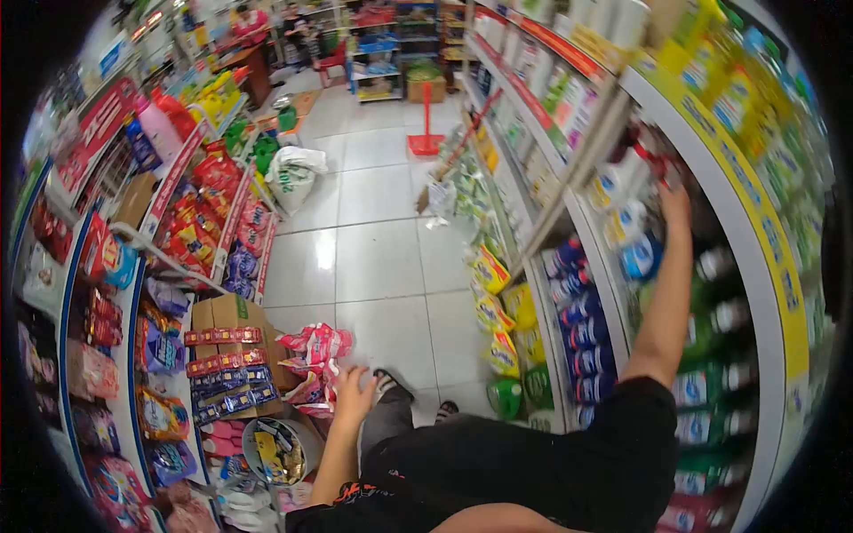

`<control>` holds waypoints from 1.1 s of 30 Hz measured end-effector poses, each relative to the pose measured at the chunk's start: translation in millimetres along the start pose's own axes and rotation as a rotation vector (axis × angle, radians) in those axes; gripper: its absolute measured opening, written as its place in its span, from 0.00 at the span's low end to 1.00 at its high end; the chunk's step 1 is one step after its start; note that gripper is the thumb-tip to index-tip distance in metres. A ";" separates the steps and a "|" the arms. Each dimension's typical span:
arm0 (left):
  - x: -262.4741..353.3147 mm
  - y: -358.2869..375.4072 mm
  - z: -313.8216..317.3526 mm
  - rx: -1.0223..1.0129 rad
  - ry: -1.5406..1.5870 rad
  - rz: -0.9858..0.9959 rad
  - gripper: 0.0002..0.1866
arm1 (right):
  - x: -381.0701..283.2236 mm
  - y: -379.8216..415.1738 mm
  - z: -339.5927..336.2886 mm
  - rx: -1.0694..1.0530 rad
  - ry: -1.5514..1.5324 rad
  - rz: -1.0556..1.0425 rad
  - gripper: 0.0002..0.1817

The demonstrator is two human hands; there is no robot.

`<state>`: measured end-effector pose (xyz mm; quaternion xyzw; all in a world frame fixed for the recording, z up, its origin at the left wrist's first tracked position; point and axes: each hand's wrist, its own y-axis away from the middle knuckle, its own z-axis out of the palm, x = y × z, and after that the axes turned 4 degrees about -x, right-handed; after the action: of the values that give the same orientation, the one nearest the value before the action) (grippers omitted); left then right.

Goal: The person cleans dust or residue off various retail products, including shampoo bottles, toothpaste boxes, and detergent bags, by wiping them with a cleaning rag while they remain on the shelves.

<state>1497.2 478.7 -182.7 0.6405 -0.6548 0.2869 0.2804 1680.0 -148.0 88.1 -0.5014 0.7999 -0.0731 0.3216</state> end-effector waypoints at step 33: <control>66.2 -298.5 -102.4 -0.853 1.018 0.298 0.40 | -238.5 115.5 75.6 -0.215 -1.340 -0.307 0.20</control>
<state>1794.1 504.6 -59.7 0.1619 -0.5784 0.3051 0.7390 1706.4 126.2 83.4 -0.5749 0.3518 0.2872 0.6806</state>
